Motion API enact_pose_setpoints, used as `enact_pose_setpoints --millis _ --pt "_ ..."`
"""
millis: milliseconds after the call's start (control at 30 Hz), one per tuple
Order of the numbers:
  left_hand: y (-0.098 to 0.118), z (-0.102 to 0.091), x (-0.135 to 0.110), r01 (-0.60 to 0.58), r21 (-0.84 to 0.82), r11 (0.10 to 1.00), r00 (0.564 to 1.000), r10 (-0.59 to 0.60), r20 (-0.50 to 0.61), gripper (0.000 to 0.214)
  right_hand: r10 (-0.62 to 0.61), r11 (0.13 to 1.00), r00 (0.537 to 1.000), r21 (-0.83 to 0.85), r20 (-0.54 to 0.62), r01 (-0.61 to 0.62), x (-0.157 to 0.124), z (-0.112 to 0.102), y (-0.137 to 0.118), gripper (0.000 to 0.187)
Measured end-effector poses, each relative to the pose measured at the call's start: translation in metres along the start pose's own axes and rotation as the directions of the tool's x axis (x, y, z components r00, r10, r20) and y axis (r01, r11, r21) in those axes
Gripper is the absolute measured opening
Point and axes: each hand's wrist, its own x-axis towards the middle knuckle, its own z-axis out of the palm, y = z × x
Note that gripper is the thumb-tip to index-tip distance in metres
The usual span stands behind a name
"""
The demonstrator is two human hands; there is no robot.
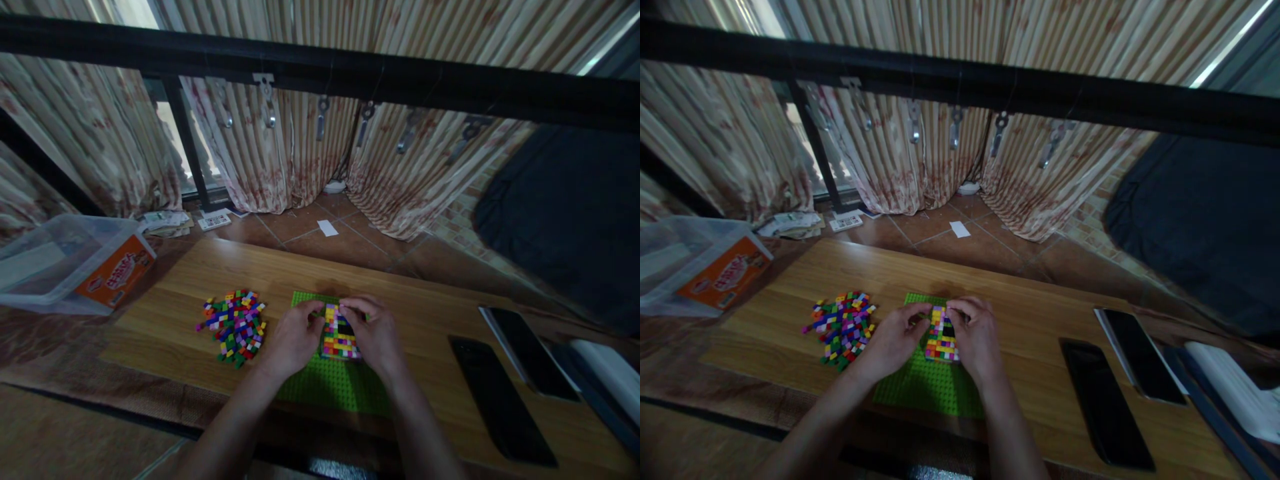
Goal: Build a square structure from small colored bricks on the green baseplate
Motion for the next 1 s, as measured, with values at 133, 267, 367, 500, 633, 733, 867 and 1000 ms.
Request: enact_pose_setpoints --millis 133,267,367,500,633,733,867,1000 --pt "0.005 -0.002 -0.001 -0.008 0.019 1.000 1.000 0.007 0.018 0.031 0.038 0.999 0.999 0.020 0.015 -0.038 0.001 0.003 0.007 0.017" --pt "0.006 -0.002 -0.001 0.012 0.014 1.000 0.999 -0.013 0.033 0.032 0.073 0.996 0.997 0.057 0.026 -0.075 0.001 0.004 0.012 0.018" --pt "0.005 -0.001 -0.002 0.005 0.007 1.000 1.000 -0.005 0.030 0.034 0.094 0.992 0.995 0.078 0.034 -0.097 0.001 0.004 0.012 0.018" --pt "0.006 -0.001 -0.003 -0.023 -0.006 1.000 0.999 0.023 0.024 0.033 0.144 0.983 0.988 0.105 0.059 -0.149 0.001 0.004 0.009 0.020" --pt "0.008 -0.001 -0.004 -0.052 -0.020 0.998 0.999 0.053 0.015 0.031 0.179 0.979 0.981 0.087 0.074 -0.185 0.002 0.003 0.005 0.023" --pt "0.009 -0.001 -0.005 -0.070 -0.006 0.998 0.998 0.070 0.011 0.029 0.185 0.979 0.979 0.070 0.083 -0.191 0.003 0.002 0.003 0.023" --pt "0.008 -0.001 -0.005 -0.059 0.042 0.997 0.998 0.059 0.011 0.031 0.185 0.979 0.977 0.062 0.108 -0.192 0.005 0.001 0.007 0.023" --pt "-0.005 -0.018 0.000 -0.028 0.131 0.991 0.998 0.035 -0.051 0.027 0.203 0.968 0.970 0.121 0.136 -0.219 0.002 0.003 0.018 0.027"
